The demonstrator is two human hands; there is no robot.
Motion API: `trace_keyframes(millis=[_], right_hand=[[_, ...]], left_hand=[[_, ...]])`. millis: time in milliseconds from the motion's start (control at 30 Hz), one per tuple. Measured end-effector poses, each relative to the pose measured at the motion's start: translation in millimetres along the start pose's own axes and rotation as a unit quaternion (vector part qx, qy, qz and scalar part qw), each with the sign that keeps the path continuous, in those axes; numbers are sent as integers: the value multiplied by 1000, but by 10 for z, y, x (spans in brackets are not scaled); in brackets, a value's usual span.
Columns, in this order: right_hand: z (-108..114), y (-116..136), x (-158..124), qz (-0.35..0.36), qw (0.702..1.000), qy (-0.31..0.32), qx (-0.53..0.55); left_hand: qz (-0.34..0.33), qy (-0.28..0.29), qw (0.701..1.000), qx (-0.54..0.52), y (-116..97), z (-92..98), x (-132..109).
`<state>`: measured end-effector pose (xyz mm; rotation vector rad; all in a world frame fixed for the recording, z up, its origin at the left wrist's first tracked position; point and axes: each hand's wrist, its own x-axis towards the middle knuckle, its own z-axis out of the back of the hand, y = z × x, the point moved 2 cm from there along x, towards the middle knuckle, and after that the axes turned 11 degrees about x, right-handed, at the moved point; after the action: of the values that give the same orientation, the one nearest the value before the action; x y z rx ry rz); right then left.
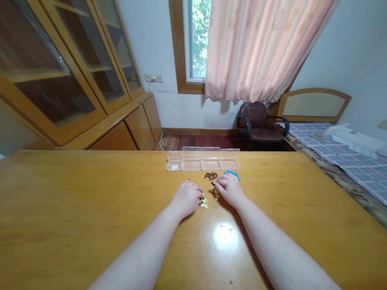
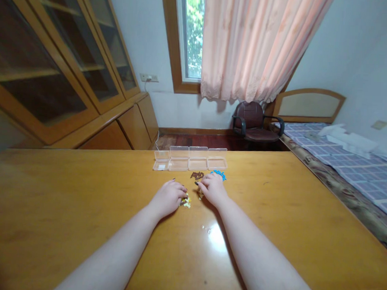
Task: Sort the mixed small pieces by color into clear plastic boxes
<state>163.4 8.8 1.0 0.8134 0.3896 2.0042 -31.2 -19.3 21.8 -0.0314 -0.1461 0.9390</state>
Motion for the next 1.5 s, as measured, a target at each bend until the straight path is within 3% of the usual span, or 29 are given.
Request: trace_keyframes(millis=[267, 667, 800, 1167, 1367, 1500], right_hand=[[21, 100, -21, 34, 998, 53, 6], [40, 45, -13, 29, 999, 30, 30], [69, 64, -16, 24, 999, 26, 41], [73, 122, -50, 61, 990, 112, 64], [60, 106, -31, 10, 995, 91, 45], [78, 75, -20, -2, 997, 39, 59]], left_hand=[[-3, -7, 1000, -10, -13, -2, -3], [-4, 7, 1000, -8, -43, -18, -4], [19, 17, 1000, 4, -45, -58, -9], [109, -33, 993, -11, 48, -104, 9], [113, -33, 993, -18, 43, -110, 10], [107, -27, 994, -20, 46, -131, 14]])
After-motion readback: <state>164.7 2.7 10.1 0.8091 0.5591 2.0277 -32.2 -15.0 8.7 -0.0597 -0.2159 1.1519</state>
